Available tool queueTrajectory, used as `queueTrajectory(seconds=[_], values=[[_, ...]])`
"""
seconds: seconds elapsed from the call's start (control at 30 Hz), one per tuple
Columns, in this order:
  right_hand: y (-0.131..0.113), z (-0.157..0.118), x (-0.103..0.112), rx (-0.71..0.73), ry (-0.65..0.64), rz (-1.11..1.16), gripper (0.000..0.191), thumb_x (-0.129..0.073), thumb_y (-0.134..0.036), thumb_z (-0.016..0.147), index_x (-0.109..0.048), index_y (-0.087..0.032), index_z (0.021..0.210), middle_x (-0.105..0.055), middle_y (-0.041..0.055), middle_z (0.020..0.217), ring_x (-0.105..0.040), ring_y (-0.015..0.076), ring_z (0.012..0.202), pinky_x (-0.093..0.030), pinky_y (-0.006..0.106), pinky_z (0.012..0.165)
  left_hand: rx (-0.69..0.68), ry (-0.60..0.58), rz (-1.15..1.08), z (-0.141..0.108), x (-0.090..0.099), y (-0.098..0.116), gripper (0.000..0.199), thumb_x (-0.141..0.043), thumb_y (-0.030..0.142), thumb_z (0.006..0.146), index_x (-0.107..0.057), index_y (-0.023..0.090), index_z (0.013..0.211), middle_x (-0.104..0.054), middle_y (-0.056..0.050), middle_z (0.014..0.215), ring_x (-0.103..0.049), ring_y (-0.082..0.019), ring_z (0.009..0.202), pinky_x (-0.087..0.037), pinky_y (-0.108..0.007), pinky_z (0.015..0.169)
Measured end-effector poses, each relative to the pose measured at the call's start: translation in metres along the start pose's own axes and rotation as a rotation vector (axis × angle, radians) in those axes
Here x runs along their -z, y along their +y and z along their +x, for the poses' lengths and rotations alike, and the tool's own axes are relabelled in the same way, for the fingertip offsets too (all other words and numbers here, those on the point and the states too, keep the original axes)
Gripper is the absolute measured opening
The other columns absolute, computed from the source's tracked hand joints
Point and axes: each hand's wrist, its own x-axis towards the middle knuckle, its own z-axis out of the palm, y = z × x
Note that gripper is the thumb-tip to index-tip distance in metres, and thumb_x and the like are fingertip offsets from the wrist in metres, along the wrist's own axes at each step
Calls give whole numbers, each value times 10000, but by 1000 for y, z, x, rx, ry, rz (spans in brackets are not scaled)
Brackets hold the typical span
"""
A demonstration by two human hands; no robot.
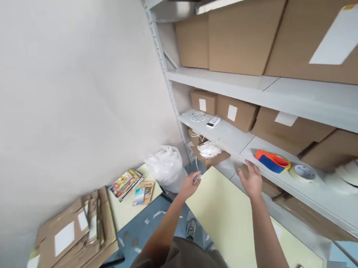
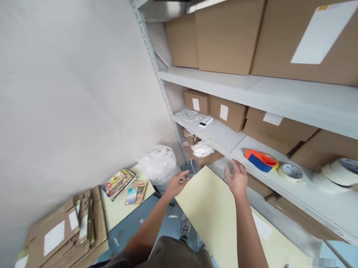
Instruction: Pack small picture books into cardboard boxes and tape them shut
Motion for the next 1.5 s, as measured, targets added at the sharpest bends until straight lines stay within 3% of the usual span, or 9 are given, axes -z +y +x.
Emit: queueTrajectory(seconds=[0.17, 0.37, 0.63, 0.77, 0.93, 1.13, 1.3, 1.5], values=[[-50, -52, -54, 0, -190, 182, 690, -523, -562, 1002, -479, -181, 1575, -585, 188, 1522, -534, 374, 1404, -460, 562, 1178, 59, 20, 81, -34, 26, -35, 421, -622, 206, 924, -714, 230, 1334, -748, -101, 1333, -718, -241, 1193, -628, -374, 937], [-117, -107, -110, -3, -377, 309, 634, -499, -512, 1018, -514, -171, 1553, -586, 193, 1529, -525, 352, 1436, -448, 572, 1204, 76, 43, 242, -70, 72, -65, 466, -615, 185, 934, -676, 224, 1395, -708, -110, 1402, -671, -274, 1285, -545, -450, 1113], [-200, -120, -169, 75, -495, 308, 565, -497, -456, 1008, -561, -218, 1515, -610, 158, 1510, -536, 341, 1432, -452, 568, 1205, 97, 155, 214, -108, 147, -128, 448, -620, 176, 932, -686, 229, 1372, -700, -118, 1404, -640, -278, 1330, -499, -484, 1168], [-252, -129, -215, 97, -529, 298, 564, -480, -457, 1001, -571, -212, 1501, -622, 156, 1500, -543, 334, 1430, -449, 552, 1206, 92, 198, 141, -128, 198, -175, 447, -622, 181, 928, -687, 233, 1367, -707, -120, 1385, -644, -275, 1319, -505, -489, 1161], [-334, -166, -285, 76, -542, 266, 591, -458, -461, 999, -577, -146, 1484, -598, 196, 1517, -533, 345, 1437, -438, 548, 1212, 141, 227, 69, -149, 278, -251, 449, -627, 187, 926, -684, 216, 1371, -702, -128, 1402, -628, -281, 1340, -497, -501, 1167], [-441, -203, -365, 101, -707, 218, 573, -489, -367, 994, -546, -152, 1523, -540, 172, 1590, -483, 313, 1498, -397, 526, 1257, 231, 290, 7, -167, 362, -346, 444, -653, 234, 925, -686, 236, 1368, -693, -125, 1423, -624, -294, 1344, -507, -533, 1146], [-506, -208, -425, 114, -857, 166, 571, -509, -298, 1003, -522, -139, 1551, -487, 173, 1639, -445, 284, 1537, -374, 479, 1281, 265, 326, -17, -158, 405, -413, 393, -673, 310, 931, -713, 196, 1305, -716, -156, 1355, -646, -307, 1303, -477, -528, 1169], [-542, -215, -498, 146, -1088, 101, 639, -513, -246, 983, -458, -143, 1611, -438, 139, 1682, -366, 276, 1585, -309, 444, 1309, 415, 213, 72, -125, 437, -473, 454, -577, 200, 928, -647, 133, 1372, -662, -189, 1422, -586, -303, 1365, -438, -479, 1181]])
